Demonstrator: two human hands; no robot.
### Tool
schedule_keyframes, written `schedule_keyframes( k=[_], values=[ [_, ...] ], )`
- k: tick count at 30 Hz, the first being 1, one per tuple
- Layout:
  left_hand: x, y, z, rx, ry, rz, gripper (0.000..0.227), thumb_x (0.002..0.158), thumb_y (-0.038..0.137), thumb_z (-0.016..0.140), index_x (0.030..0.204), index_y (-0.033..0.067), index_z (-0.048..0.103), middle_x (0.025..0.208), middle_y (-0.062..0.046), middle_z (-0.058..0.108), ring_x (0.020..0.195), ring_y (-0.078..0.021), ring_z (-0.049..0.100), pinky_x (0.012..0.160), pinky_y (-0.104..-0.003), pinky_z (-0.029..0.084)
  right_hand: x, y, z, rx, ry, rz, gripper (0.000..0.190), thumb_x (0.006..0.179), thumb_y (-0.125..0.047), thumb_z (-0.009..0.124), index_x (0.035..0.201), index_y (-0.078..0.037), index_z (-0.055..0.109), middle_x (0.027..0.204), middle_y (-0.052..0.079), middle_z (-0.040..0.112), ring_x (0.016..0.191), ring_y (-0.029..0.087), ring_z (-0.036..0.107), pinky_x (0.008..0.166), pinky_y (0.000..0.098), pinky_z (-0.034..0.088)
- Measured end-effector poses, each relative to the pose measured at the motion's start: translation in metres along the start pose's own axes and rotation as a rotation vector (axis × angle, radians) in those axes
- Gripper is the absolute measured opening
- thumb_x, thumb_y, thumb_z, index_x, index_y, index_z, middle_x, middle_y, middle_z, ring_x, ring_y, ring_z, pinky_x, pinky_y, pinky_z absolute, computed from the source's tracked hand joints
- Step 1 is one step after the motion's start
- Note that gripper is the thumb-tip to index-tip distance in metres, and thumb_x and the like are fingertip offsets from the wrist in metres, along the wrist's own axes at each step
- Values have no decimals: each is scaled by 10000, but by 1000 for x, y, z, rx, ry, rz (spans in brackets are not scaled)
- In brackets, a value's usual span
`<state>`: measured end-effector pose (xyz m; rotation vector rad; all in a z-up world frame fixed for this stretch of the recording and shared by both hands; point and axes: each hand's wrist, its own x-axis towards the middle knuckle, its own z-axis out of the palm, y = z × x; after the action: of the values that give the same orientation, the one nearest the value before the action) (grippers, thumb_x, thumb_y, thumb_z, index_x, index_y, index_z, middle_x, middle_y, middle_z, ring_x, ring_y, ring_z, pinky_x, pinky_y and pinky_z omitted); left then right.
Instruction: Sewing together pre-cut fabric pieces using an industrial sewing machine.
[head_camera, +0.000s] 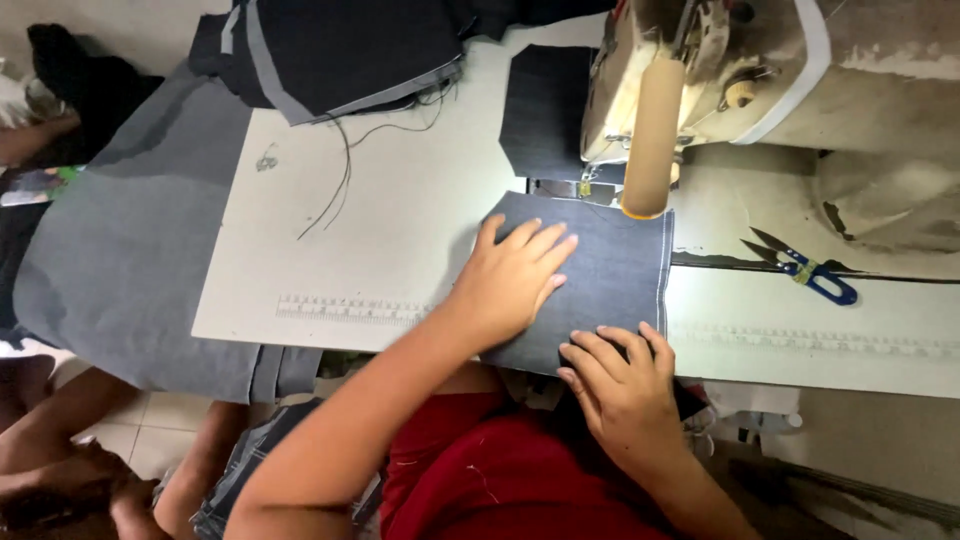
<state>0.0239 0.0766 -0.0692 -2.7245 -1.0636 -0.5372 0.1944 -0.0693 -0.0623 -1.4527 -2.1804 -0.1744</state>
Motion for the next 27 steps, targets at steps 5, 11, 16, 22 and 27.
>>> schedule_keyframes(
  k=[5,11,16,22,27],
  values=[
    [30,-16,27,54,14,84,521,966,461,615,1403,178,610,1330,46,639,1017,-194,589,908,-448,419,-1,4,-2,-53,13,19,266,918,-274,732,1165,-174,723,1180,-49,728,1022,218,619,1126,544,327],
    [38,-21,35,22,7,60,480,988,441,596,1424,241,615,1324,36,636,1100,-186,570,1048,-554,373,2,10,-5,-148,13,76,227,918,-265,731,1128,-182,752,1167,-50,733,1057,237,606,1134,539,325],
    [41,-23,37,-37,27,33,464,1010,424,551,1438,252,594,1407,7,642,1143,-193,586,1072,-581,352,3,10,2,-135,26,75,267,921,-227,729,1183,-178,734,1182,-31,720,1053,227,610,1123,547,353],
    [45,-24,36,-2,33,8,464,1018,425,534,1447,254,580,1412,27,633,1152,-175,586,1080,-564,350,-5,17,6,-135,-61,61,516,820,61,550,1264,-161,690,1261,-35,692,1099,225,596,1140,552,333],
    [44,-25,35,-89,55,21,420,1006,383,571,1393,225,615,1385,-10,650,1148,-198,591,1098,-579,337,-6,20,9,-114,-75,63,610,743,94,509,1269,-162,684,1298,-36,684,1108,221,587,1148,534,330]
  ],
)
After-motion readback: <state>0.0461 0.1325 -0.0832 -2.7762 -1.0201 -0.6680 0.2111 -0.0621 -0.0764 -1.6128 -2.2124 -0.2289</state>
